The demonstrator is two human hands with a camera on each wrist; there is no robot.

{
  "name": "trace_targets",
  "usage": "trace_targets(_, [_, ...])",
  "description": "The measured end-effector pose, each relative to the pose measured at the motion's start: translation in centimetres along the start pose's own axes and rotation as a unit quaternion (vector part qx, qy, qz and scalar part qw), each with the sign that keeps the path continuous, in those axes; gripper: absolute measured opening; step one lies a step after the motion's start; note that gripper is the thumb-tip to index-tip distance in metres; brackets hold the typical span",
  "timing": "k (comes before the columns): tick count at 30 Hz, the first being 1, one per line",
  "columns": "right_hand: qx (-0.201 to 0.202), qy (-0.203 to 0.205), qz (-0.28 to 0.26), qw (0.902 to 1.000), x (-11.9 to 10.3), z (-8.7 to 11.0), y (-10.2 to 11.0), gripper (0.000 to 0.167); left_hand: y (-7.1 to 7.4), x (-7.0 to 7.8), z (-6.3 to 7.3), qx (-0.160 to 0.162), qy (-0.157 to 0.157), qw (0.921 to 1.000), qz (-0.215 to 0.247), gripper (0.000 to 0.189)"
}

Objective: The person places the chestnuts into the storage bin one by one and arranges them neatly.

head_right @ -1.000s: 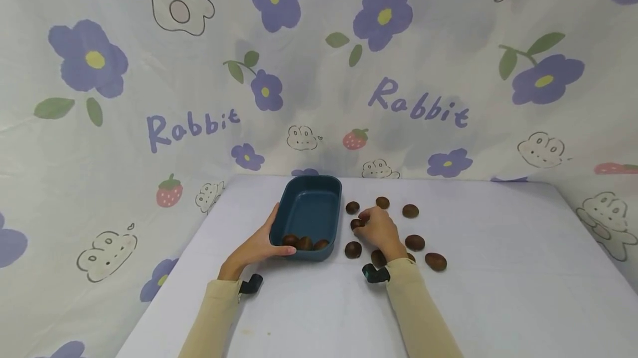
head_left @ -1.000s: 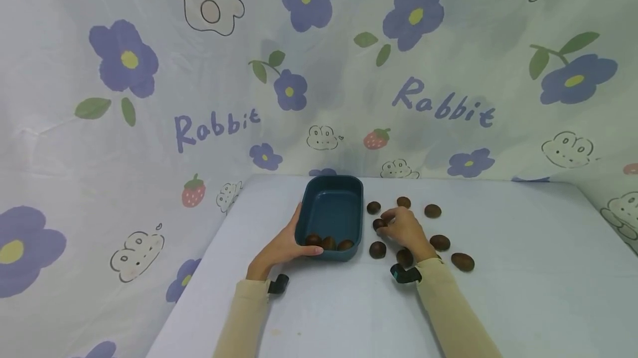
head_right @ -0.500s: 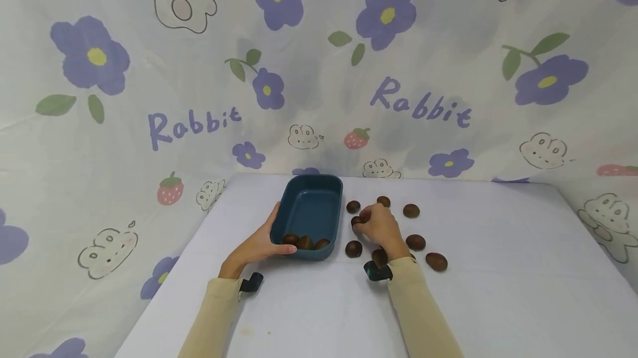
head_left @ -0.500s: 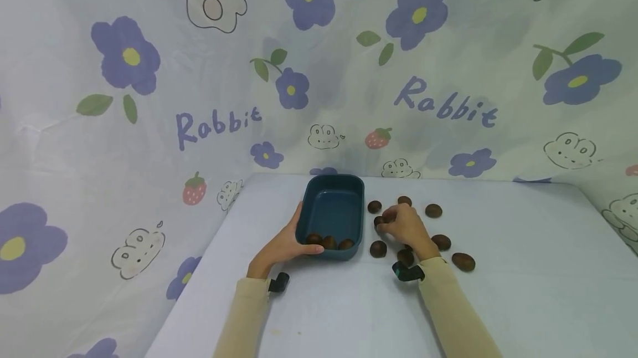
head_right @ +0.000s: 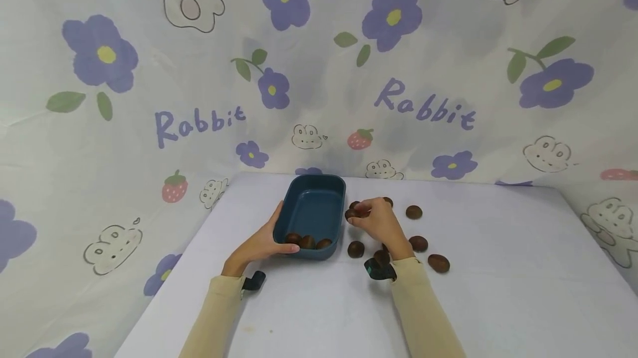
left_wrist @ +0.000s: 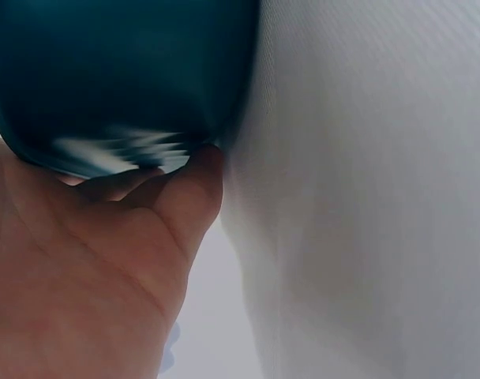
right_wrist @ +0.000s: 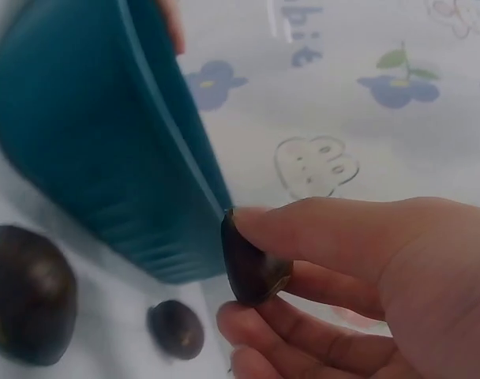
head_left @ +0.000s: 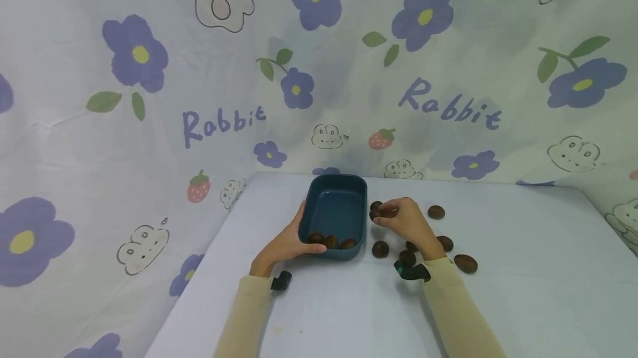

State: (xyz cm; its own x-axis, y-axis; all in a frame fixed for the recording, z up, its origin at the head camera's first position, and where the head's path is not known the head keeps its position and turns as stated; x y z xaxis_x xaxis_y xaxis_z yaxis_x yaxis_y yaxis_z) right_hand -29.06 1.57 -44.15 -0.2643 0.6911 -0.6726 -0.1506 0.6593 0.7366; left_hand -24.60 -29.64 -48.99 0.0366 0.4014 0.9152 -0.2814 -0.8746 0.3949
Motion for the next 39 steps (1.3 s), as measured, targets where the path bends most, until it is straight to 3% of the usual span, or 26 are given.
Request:
trace_targets(11, [-0.006, 0.041, -0.039, 0.9984, -3.4, 0.2, 0.4, 0.037, 0.0, 0.3, 0.2, 0.005, 0.0, 1.0, -0.008, 0.14])
trace_targets(17, [-0.009, 0.031, -0.042, 0.9986, -5.2, -0.6, -0.1, 0.041, 0.0, 0.1, 0.4, 0.009, 0.006, 0.9999, 0.002, 0.14])
trace_targets(26, [-0.007, 0.056, -0.04, 0.9976, -6.6, -1.7, -1.9, 0.038, -0.2, 0.2, 0.0, -0.001, -0.032, 0.9994, 0.017, 0.131])
trace_targets(39, [-0.006, 0.076, -0.03, 0.9967, -7.9, -2.9, -5.0, 0.031, -0.2, 0.2, -0.2, -0.009, -0.02, 0.9997, 0.011, 0.131])
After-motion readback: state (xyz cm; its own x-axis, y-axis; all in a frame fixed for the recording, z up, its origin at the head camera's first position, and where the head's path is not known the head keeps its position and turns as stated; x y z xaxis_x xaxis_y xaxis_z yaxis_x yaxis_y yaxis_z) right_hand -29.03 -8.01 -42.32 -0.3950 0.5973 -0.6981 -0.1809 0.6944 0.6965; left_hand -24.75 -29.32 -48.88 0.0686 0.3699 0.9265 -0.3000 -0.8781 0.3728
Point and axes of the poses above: each hand's wrist, its own z-axis away from the middle knuckle, its own y-axis out of the back of the hand, x = y × z, the point moved 4 cm from there along -z, towards the middle knuckle, and after that the axes turned 11 degrees about z, right-handed, at the moved point
